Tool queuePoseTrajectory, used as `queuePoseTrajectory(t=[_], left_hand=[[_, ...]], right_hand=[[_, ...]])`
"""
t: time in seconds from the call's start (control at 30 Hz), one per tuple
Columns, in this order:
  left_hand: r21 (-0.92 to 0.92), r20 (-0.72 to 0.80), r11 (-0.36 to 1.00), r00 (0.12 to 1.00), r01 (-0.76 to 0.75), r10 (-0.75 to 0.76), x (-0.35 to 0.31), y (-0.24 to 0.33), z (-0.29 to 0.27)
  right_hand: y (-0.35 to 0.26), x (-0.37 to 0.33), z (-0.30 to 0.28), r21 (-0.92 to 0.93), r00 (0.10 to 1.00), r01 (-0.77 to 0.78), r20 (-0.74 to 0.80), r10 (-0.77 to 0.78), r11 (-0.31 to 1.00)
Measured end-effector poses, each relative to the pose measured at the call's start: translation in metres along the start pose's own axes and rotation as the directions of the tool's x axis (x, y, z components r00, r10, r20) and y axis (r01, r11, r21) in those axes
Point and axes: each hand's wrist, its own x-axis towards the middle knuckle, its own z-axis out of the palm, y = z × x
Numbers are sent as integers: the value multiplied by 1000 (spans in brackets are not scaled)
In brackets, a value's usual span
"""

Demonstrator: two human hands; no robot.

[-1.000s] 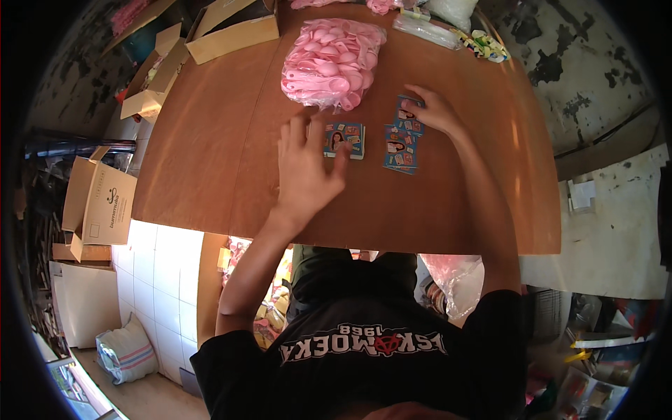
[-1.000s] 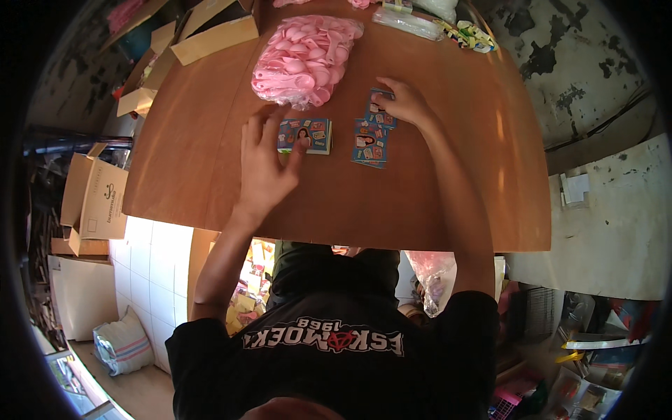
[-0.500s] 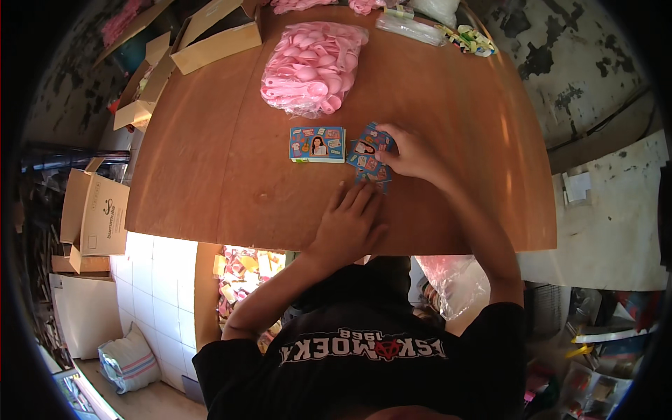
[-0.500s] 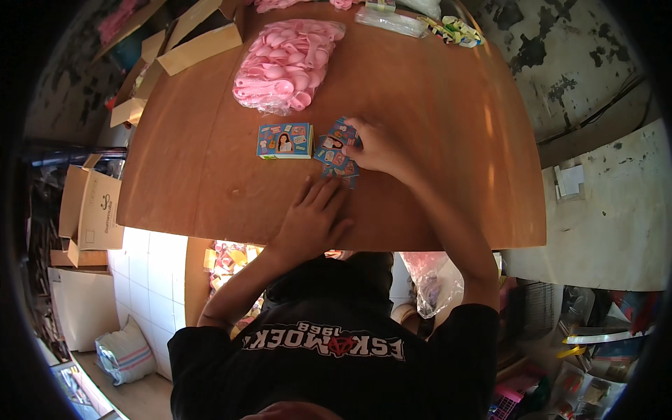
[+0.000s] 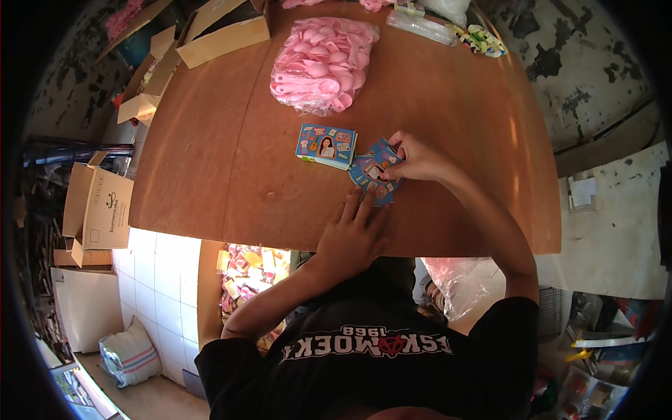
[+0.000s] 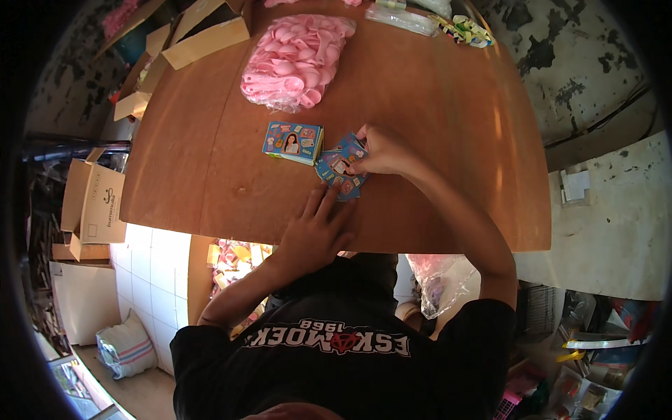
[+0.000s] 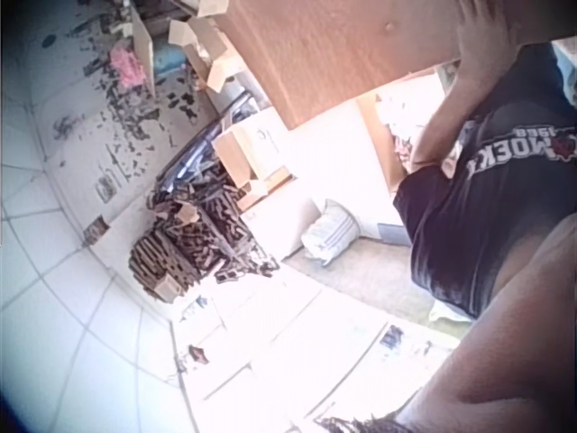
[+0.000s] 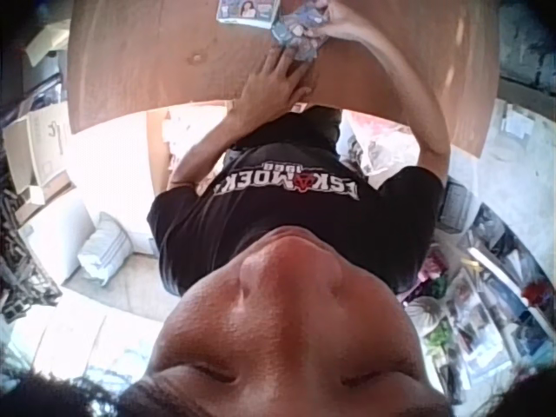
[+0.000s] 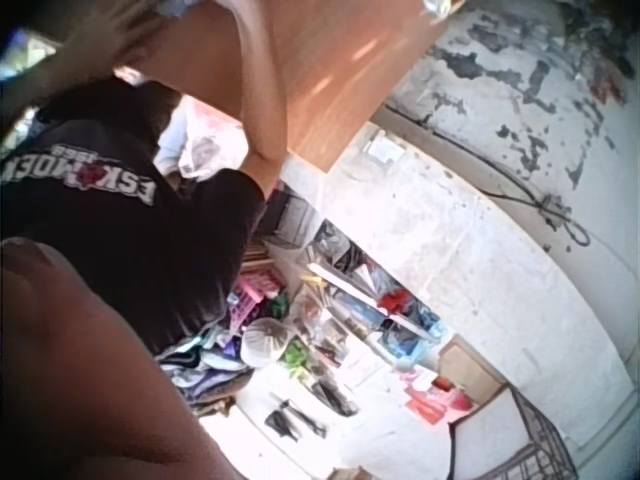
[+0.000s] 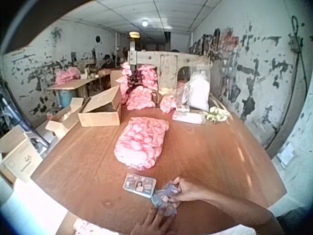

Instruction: The person opens a small box and removes a stack of cards, then opens a plastic bag of pink plastic spoons and pours them onto the table. The person repeatedly picks up and drops the spoons, spreading them across the table surface.

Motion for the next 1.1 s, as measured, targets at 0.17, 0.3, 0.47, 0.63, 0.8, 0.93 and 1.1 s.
queuePoseTrajectory(t=[0.17, 0.3, 0.47, 0.63, 0.8, 0.93, 1.1], left_hand=[[-17, 16, 999, 999, -31, 31, 1, -1, -1], [-16, 5, 1000, 1000, -17, 17, -2, -2, -1], [-14, 13, 1000, 1000, -24, 24, -4, -2, 2], [-2, 2, 1000, 1000, -22, 22, -5, -2, 3], [-12, -13, 1000, 1000, -19, 19, -6, -2, 5], [-1, 0, 999, 999, -41, 41, -4, -3, 2], [-3, 18, 999, 999, -35, 35, -6, -4, 3]], right_hand=[[37, 11, 14, 21, 988, 89, -130, -85, 996], [9, 8, 13, 55, 984, 67, -169, -57, 996], [17, 14, 19, 183, 981, 9, -190, 26, 983], [9, 11, 14, 299, 997, -66, 45, 55, 952], [7, 0, 22, 268, 995, 49, -96, -24, 962], [10, 5, 21, 267, 993, 35, -115, -5, 963], [1, 9, 14, 255, 999, 2, -52, 11, 967]])
